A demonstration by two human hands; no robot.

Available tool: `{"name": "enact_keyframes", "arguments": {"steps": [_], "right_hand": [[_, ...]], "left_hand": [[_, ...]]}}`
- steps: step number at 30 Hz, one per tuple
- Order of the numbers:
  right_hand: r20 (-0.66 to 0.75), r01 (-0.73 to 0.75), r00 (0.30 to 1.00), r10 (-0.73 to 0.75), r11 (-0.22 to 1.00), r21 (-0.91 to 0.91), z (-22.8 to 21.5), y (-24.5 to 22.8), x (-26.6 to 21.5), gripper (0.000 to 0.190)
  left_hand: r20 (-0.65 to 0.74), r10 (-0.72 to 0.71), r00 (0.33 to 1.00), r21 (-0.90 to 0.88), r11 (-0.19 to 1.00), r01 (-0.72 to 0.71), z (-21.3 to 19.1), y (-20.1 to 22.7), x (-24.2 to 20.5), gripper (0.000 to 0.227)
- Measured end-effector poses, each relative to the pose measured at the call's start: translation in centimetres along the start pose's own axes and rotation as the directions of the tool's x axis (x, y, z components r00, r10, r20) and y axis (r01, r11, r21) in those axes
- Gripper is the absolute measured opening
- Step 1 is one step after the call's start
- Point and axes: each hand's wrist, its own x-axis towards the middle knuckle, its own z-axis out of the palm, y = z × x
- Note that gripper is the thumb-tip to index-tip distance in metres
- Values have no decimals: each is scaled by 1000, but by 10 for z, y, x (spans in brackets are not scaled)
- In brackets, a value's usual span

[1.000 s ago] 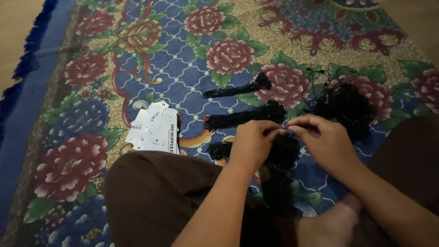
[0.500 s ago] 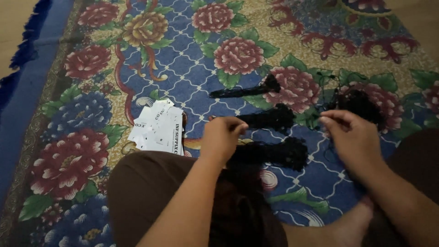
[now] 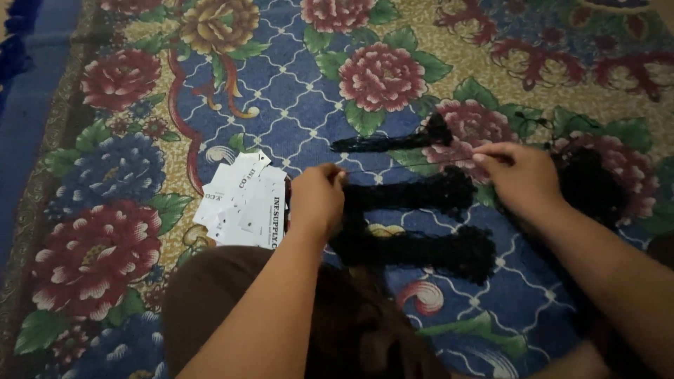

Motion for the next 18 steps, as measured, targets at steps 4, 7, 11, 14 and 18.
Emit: {"name": "enact_keyframes", "arguments": {"steps": [4,7,11,14,18], "right_hand": [[-12,-64,998,64,997,41,34,10,36,19],[25,-40,999,41,999,-28,42,5,48,16],[52,-53,997,54,998,-38,45,-4,52,17],[38,-82,996,83,996,-28,56,9,60,17],[11,-131,991,131,991,-23,60,7,63,17]], "left_hand": [[54,-116,992,114,987,109,-6,3,23,22],[15,-180,984,162,971,175,6,-15,50,18],[-43,-217,975,139,965,221,13,-24,72,15],[-68,-255,965,44,965,258,17,-24,76,14],[-94,-309,946,-5,951,310,20,-24,80,11]]}}
